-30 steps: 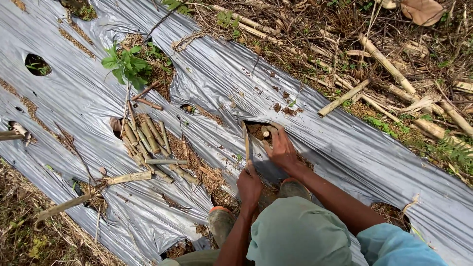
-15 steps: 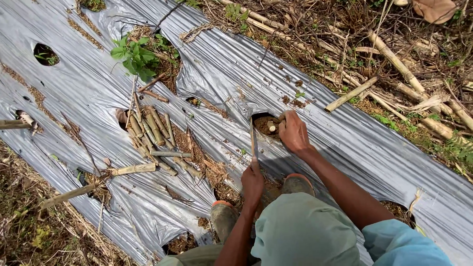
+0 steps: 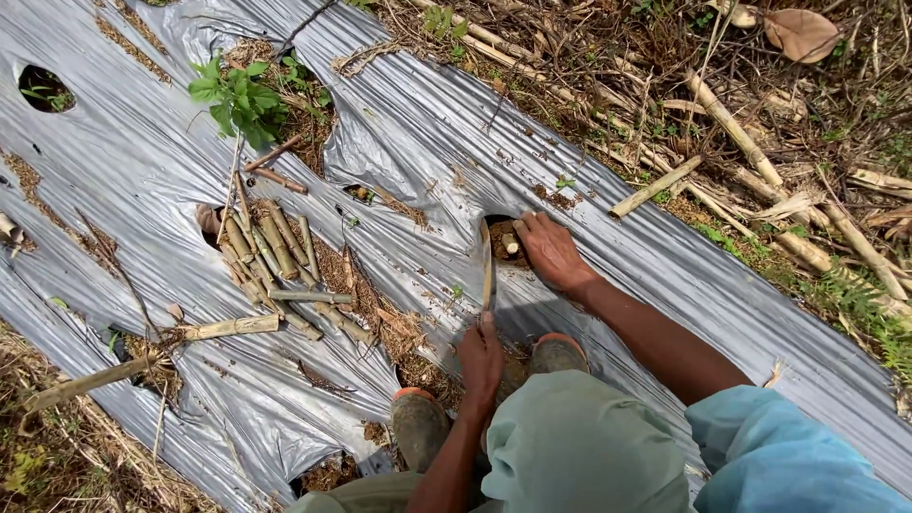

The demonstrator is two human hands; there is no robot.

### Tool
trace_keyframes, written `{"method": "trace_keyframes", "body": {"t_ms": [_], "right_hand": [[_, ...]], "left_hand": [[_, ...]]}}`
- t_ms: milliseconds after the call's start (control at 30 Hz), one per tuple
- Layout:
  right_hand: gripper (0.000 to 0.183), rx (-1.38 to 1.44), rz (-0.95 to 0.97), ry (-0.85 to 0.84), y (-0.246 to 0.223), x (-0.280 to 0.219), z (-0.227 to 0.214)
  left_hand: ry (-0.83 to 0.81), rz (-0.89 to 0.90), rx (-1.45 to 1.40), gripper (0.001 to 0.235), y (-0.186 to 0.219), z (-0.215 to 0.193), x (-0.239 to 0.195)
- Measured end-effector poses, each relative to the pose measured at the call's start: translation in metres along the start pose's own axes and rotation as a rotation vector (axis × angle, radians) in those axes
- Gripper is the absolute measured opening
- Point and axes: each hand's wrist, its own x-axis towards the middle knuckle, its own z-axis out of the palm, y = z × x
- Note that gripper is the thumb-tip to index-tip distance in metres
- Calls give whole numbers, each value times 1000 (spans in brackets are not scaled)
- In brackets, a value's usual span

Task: Planting wooden cuttings into holes in plastic mulch using a sickle to clear the soil

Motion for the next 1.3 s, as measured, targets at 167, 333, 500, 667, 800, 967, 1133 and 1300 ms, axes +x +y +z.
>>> {"method": "trace_keyframes", "body": {"t_ms": [167, 333, 500, 667, 800, 967, 1133, 1300], "right_hand": [[21, 9, 8, -59, 23, -12, 55], [47, 487, 413, -55, 0, -14, 45], [40, 753, 498, -76, 2, -5, 50], [45, 569, 450, -200, 12, 11, 38], [58, 389, 456, -242, -30, 20, -27], [66, 418, 538, -172, 24, 6, 56], [44, 478, 570, -306, -31, 11, -4], [40, 418, 518, -319, 15, 15, 66]], "left_hand": [[20, 27, -50, 56, 4, -1, -16], [68, 29, -149, 58, 16, -6, -1], [177, 32, -226, 56, 22, -19, 21], [262, 8, -197, 62, 5, -31, 28], [264, -98, -189, 67, -14, -28, 24], [246, -160, -24, 64, 3, -34, 23], [271, -169, 10, 62, 16, -41, 20], [259, -193, 8, 56, 21, -44, 19]]}}
